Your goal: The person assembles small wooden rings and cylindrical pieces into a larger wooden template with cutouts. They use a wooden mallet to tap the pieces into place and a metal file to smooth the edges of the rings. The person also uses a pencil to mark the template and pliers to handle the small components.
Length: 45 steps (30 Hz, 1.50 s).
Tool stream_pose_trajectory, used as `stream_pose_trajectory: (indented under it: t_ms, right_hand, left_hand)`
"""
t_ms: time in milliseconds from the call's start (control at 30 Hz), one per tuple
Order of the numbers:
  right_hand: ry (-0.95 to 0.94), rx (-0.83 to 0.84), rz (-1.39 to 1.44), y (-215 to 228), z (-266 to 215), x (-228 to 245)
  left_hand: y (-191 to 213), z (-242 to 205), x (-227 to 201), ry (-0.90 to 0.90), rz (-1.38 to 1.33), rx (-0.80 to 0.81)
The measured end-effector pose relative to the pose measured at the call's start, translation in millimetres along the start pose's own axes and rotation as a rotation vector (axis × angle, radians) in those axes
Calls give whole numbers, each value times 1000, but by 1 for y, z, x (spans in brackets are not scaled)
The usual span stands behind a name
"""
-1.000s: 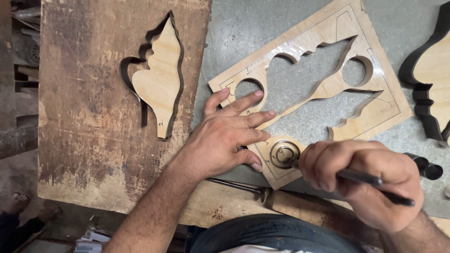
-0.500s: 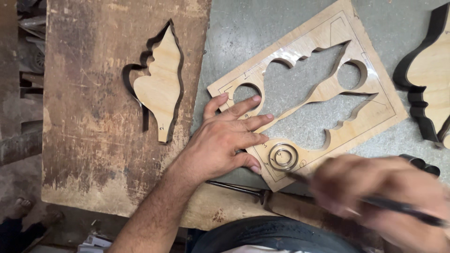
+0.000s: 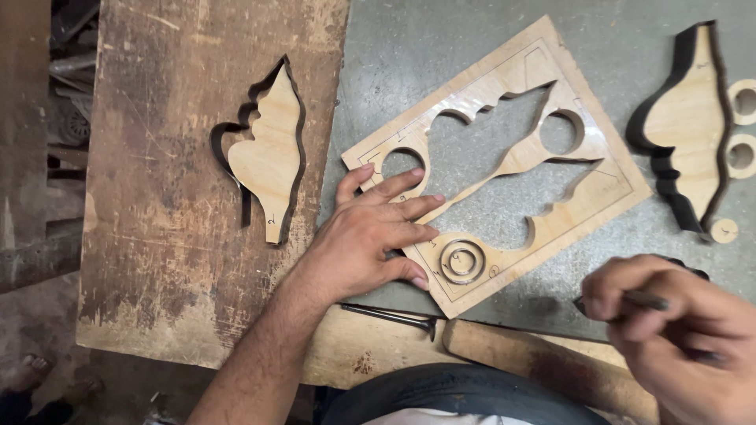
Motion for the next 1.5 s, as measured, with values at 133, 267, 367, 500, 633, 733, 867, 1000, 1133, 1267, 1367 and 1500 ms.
stream_pose_trajectory:
  t_ms: [133, 267, 367, 500, 633, 733, 867, 1000, 1133, 1267, 1367, 1500]
  right_hand:
    - [-125, -81, -12, -11, -2, 3]
    - [-61, -46, -140, -17, 4, 1]
    - [66, 28, -488, -26, 7, 1]
    - [78, 91, -839, -38, 3, -5]
    - [11, 20, -1064, -42, 6, -9]
    - [149, -147, -1192, -45, 8, -6]
    - [392, -321, -1261, -44, -13, -2]
    - [348, -279, -1055, -32, -62, -17]
    - [327, -393, -1009, -8, -107, -30]
    - [237, -528, -1022, 27, -134, -40]
    - [201, -558, -1051, 39, -148, -52]
    - [213, -506, -1098, 33, -153, -58]
  left_hand:
    - [0, 0, -1, 1, 12, -11]
    - [-1, -2, -1, -2, 43, -26]
    - [-6, -3, -5, 15, 90, -54]
    - [-14, -21, -15, 110, 159, -151]
    - [-25, -32, -27, 195, 213, -248]
    - [-39, -37, -36, 283, 235, -286]
    - [-47, -44, -46, 305, 252, -376]
    - [-51, -44, -43, 321, 288, -393]
    - [-53, -47, -41, 298, 298, -418]
    - [-51, -45, -41, 291, 314, -437]
    - [-54, -48, -40, 227, 322, -481]
    - [-53, -46, -37, 239, 284, -489]
Point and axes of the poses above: each hand's wrist, its own z-axis towards the middle knuckle, its own y-axis out of the back of the hand, x = y × z, the point moved 3 cm from there along z, towards the middle knuckle, and after that the axes turned 1 degree about y, right-handed, at the moved point
